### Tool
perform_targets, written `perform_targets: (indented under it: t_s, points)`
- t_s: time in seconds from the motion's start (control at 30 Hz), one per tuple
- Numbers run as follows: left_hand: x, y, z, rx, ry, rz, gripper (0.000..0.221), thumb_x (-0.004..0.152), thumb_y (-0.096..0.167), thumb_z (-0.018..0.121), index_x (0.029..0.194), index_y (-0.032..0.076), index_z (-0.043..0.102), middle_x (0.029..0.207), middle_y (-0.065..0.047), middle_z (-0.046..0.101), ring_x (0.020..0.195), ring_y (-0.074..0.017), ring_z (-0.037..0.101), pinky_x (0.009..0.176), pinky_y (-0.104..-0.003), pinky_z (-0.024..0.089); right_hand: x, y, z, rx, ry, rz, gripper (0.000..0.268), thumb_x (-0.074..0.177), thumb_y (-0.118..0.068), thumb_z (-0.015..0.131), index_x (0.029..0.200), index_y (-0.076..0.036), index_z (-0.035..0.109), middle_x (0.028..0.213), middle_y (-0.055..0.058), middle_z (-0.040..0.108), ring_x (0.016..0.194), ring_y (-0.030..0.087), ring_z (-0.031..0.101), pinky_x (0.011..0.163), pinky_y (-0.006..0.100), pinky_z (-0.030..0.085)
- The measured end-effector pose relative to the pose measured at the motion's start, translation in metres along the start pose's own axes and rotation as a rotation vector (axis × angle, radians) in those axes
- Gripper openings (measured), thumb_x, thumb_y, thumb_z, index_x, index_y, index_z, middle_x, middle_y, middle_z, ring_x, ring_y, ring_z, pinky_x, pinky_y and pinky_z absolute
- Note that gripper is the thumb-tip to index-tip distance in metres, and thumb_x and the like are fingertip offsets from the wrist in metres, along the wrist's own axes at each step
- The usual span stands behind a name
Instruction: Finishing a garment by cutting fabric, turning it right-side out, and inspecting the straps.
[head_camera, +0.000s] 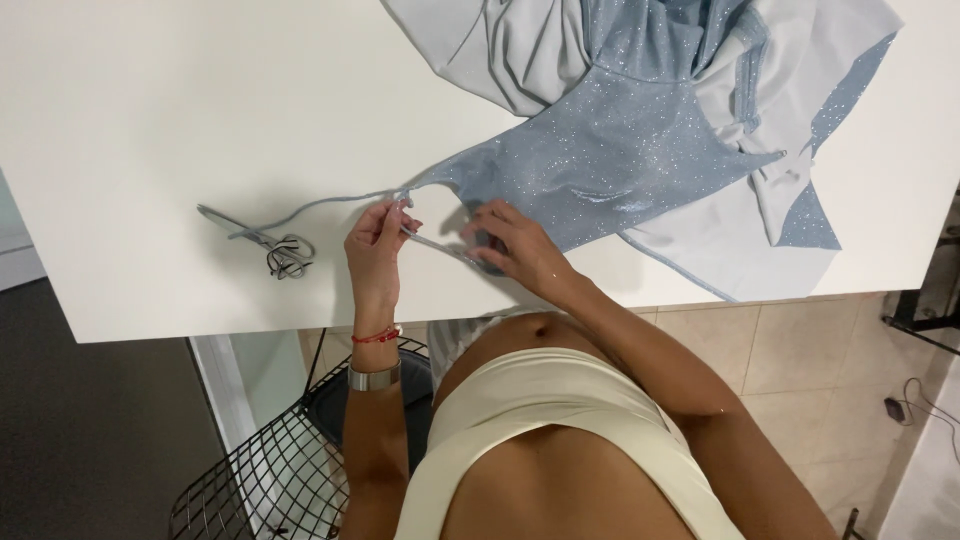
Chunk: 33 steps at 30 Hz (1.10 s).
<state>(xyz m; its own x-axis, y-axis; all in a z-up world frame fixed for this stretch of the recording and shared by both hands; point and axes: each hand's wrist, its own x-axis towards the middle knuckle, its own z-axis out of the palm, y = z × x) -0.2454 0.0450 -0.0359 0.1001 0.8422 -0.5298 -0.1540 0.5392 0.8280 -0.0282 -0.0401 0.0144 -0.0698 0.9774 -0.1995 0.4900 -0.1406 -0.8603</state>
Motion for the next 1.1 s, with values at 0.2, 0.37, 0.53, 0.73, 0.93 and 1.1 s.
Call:
perform_targets:
  t_s: [0.2,0.37,0.53,0.73,0.93,1.1]
  points:
    - [-0.009,-0.007,-0.011,0.131,-0.074,0.080,0.018,0.110,0.015,0.070,0.120,0.000,0.074,0.094,-0.013,0.072,0.092,-0.0224,0.078,0.094,-0.039,0.067,0.065,-0.033,-0.001,-0.159,0.056,-0.156,0.022,0.105,-0.011,0.072,0.126,-0.011,0.068,0.127,0.009,0.068,0.092,0.034,0.077,0.084,0.050,0.063]
    - [-0.011,-0.009,-0.013,0.045,-0.072,0.069,0.016,0.113,0.016,0.065,0.120,0.002,0.070,0.096,-0.010,0.070,0.093,-0.0198,0.076,0.095,-0.036,0.065,0.086,0.000,0.018,-0.255,0.026,-0.167,0.006,0.106,-0.013,0.070,0.112,-0.013,0.070,0.108,0.003,0.070,0.086,0.031,0.078,0.073,0.041,0.063]
    - [-0.009,-0.013,-0.012,0.009,-0.083,0.055,0.017,0.114,0.015,0.063,0.120,0.001,0.069,0.094,-0.011,0.066,0.091,-0.0226,0.076,0.095,-0.039,0.066,0.088,-0.016,0.008,-0.277,0.009,-0.178,0.002,0.107,-0.010,0.067,0.108,-0.012,0.068,0.104,0.005,0.065,0.085,0.033,0.075,0.070,0.044,0.062]
    - [-0.016,-0.006,-0.002,0.166,-0.069,0.161,0.013,0.114,0.013,0.062,0.120,0.002,0.067,0.094,-0.010,0.069,0.091,-0.0209,0.075,0.093,-0.037,0.062,0.089,-0.010,0.009,-0.194,-0.010,-0.156,0.003,0.106,-0.008,0.067,0.107,-0.010,0.069,0.102,0.006,0.066,0.086,0.032,0.075,0.071,0.043,0.061]
    - [-0.037,0.002,0.020,0.484,-0.028,0.343,0.012,0.108,0.005,0.073,0.119,0.002,0.071,0.096,-0.012,0.073,0.089,-0.0243,0.076,0.088,-0.040,0.061,0.091,0.016,0.022,-0.043,0.013,-0.144,0.001,0.106,-0.009,0.069,0.107,-0.010,0.068,0.097,0.008,0.070,0.089,0.030,0.076,0.076,0.042,0.061]
    - [-0.044,-0.010,0.022,0.861,0.040,0.658,0.011,0.102,0.002,0.080,0.107,0.005,0.071,0.088,-0.011,0.069,0.079,-0.0280,0.075,0.070,-0.035,0.061,0.088,0.020,0.021,0.118,-0.007,-0.106,0.006,0.104,-0.006,0.071,0.110,-0.005,0.070,0.094,0.016,0.072,0.086,0.035,0.075,0.078,0.046,0.060]
